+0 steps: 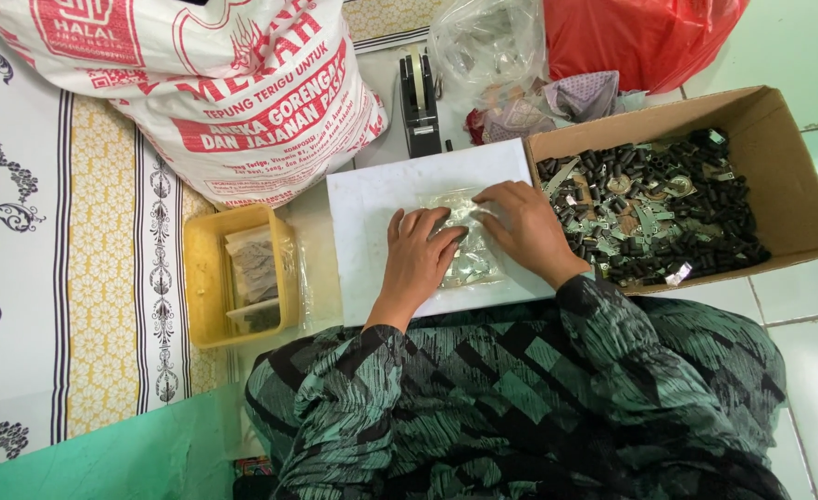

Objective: The person sorts small metallic and plastic electronic components from a cardboard box onto a white board, then places them into a clear plastic bag. They repeat this process with different types of parts, including black plastic pieces, and store the filled bags in a yellow container.

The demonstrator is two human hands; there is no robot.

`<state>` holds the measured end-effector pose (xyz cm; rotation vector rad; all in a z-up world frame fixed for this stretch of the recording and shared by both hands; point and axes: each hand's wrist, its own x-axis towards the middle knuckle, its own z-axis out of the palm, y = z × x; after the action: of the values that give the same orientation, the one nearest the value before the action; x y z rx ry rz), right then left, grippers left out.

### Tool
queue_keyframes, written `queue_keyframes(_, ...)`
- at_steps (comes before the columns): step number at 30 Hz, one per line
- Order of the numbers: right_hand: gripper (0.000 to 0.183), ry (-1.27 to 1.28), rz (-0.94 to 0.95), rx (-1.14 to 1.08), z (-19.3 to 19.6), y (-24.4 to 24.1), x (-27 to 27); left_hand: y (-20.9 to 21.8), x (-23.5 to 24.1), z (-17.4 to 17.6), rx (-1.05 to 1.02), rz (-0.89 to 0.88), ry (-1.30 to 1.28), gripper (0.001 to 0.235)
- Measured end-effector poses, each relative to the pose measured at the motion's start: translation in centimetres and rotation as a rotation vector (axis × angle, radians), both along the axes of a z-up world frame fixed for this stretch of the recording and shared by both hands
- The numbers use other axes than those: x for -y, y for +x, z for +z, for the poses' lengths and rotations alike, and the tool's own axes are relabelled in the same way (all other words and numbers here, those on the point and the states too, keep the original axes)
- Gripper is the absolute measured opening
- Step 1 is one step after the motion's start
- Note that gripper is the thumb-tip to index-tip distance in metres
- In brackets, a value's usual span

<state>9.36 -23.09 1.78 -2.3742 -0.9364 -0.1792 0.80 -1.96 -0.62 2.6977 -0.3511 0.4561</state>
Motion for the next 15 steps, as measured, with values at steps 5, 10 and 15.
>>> queue_keyframes(5,0.027,0.001,-0.081,-0.032,2.2,2.3,-1.7,0.0,0.0,0.4,-0.013,-0.011,-0.026,0.021)
queue_keyframes(10,0.039,-0.265,-0.012,-0.050,1.2,4.5,-3.0,0.2,0.0,0.0,-0.033,0.003,-0.023,0.025)
queue_keyframes(15,0.023,-0.331,0.024,-0.164,1.5,5.7,-3.5,0.2,0.0,0.1,-0.064,0.011,-0.080,0.023)
